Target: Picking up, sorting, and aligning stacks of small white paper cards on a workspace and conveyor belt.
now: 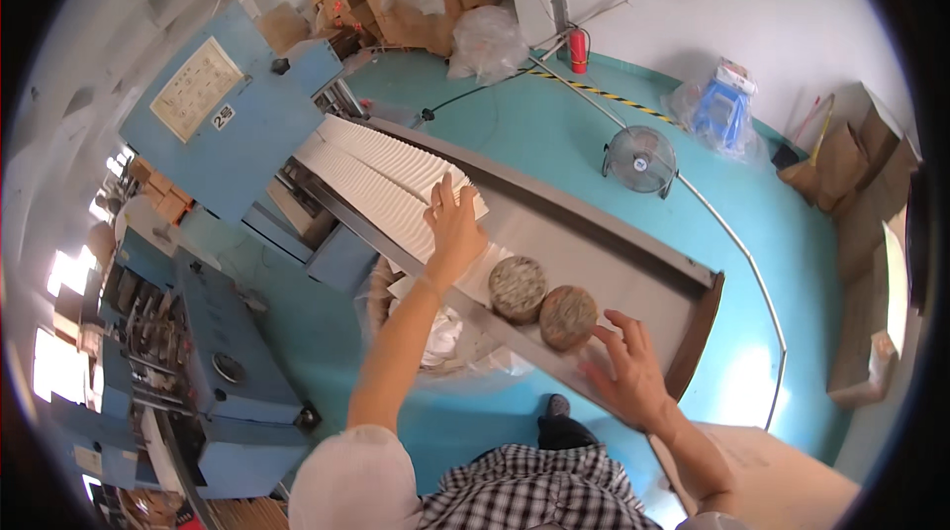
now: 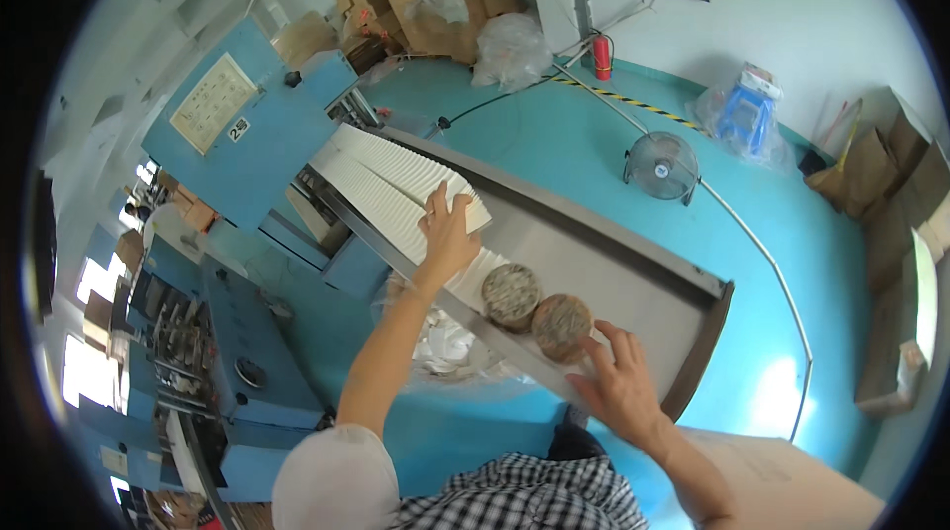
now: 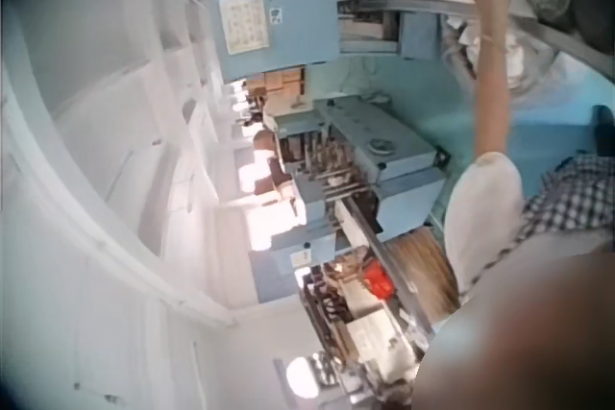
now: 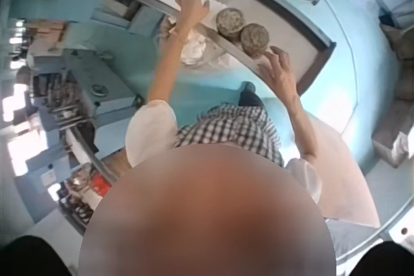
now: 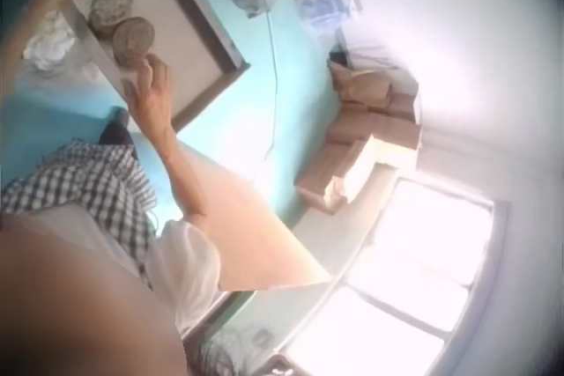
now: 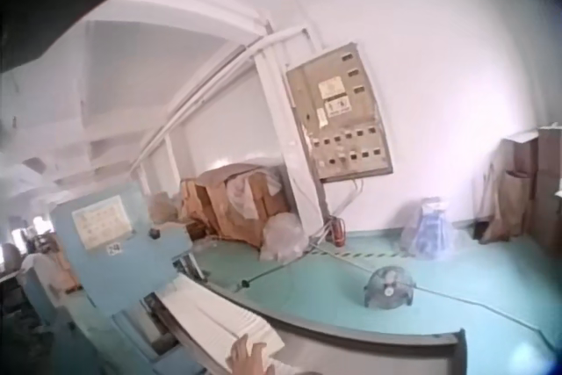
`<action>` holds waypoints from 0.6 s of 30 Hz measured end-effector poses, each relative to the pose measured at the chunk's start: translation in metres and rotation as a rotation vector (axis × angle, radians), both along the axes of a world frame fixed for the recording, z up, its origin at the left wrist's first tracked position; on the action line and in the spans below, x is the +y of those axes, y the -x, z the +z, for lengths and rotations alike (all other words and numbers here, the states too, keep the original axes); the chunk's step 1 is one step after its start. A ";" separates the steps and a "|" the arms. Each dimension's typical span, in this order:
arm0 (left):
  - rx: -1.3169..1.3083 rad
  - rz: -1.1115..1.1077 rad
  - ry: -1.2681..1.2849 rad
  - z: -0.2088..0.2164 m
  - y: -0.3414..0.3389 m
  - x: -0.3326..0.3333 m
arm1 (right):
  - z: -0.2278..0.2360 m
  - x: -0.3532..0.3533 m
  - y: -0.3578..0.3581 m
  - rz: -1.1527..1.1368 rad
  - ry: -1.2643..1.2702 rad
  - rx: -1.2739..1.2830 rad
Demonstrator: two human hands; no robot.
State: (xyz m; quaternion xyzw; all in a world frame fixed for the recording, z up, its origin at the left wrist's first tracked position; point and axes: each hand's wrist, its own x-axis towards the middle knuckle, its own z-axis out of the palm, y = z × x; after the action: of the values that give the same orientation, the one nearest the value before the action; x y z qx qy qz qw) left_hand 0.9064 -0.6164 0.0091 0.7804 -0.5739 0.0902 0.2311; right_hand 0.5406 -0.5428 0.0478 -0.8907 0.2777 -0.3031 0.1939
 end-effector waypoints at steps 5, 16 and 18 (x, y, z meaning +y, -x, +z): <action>-0.052 0.074 -0.426 -0.015 -0.011 -0.080 | -0.034 -0.035 -0.025 -0.019 -0.036 0.124; -0.269 -0.237 -0.244 -0.037 -0.074 -0.084 | -0.027 -0.095 -0.015 -0.030 -0.220 0.348; -0.289 -0.285 -0.334 -0.018 -0.071 -0.082 | -0.029 -0.113 -0.016 -0.090 -0.318 0.378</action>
State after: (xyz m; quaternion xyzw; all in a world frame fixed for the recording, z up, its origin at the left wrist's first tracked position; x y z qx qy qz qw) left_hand 0.9778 -0.6987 -0.0090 0.6980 -0.7121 0.0713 0.0250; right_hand 0.5566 -0.6553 0.0190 -0.8766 0.3928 -0.0922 0.2623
